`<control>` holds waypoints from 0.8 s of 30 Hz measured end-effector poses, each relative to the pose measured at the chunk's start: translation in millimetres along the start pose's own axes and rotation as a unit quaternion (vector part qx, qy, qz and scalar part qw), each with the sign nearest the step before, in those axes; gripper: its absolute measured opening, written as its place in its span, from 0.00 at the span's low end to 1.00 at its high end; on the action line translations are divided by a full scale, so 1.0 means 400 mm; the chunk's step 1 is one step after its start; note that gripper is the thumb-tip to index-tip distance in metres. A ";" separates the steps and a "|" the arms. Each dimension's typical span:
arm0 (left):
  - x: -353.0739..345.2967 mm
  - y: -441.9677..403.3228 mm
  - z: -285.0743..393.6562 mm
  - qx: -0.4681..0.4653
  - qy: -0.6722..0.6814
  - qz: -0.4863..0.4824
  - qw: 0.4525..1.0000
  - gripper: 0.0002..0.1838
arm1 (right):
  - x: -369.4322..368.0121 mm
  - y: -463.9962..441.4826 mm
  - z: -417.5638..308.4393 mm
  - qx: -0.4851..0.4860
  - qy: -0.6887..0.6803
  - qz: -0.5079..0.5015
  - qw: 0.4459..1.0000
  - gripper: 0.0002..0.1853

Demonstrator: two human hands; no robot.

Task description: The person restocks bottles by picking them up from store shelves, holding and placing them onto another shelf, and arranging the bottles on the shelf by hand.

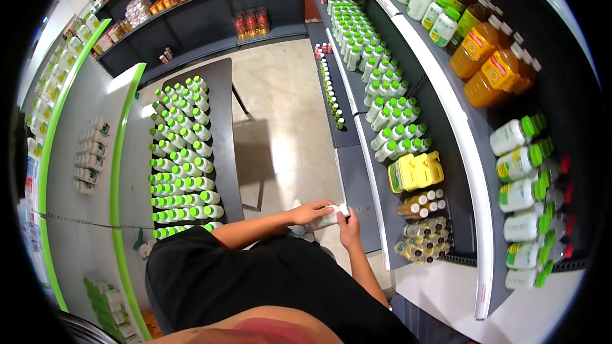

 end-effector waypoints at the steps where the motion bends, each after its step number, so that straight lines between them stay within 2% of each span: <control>1: 0.040 -0.009 -0.011 0.020 0.038 -0.014 0.999 0.24 | -0.016 -0.036 0.003 -0.009 0.001 -0.001 1.000 0.19; 6: 0.246 -0.025 0.041 0.092 0.124 -0.004 0.988 0.22 | -0.121 -0.229 0.023 -0.027 0.022 -0.031 0.999 0.18; 9: 0.373 -0.073 0.037 0.054 0.160 0.034 0.985 0.20 | -0.174 -0.387 -0.010 -0.014 0.018 -0.058 0.998 0.16; 10: 0.413 -0.086 0.025 0.069 0.172 0.050 0.981 0.20 | -0.187 -0.442 -0.016 -0.012 0.025 -0.066 0.997 0.16; 14: 0.604 -0.152 0.042 0.033 0.117 0.102 0.987 0.23 | -0.261 -0.649 -0.130 0.009 0.027 -0.097 0.995 0.16; 17: 0.732 -0.177 0.143 -0.030 0.040 0.141 0.989 0.25 | -0.298 -0.768 -0.231 0.027 0.059 -0.109 0.992 0.17; 18: 0.776 -0.200 0.162 -0.059 0.041 0.136 0.988 0.28 | -0.311 -0.804 -0.257 0.032 0.064 -0.108 0.992 0.17; 21: 0.858 -0.220 0.218 0.025 -0.024 0.058 0.998 0.32 | -0.338 -0.898 -0.281 0.032 0.083 -0.107 0.990 0.17; 22: 0.875 -0.226 0.257 0.030 -0.015 0.024 0.999 0.38 | -0.341 -0.928 -0.264 0.021 0.087 -0.118 0.989 0.17; 24: 0.933 -0.283 0.219 -0.005 -0.140 0.000 0.990 0.41 | -0.351 -0.997 -0.220 0.014 0.089 -0.136 0.987 0.18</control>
Point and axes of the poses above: each hand's wrist, its own y-axis away from the middle knuckle, its own x-axis out of the back of the hand, z = x × y, the point moved 8 cm from there along -y, towards the middle knuckle, and after that the axes turned 2 degrees about -z, right-handed, at the moved point
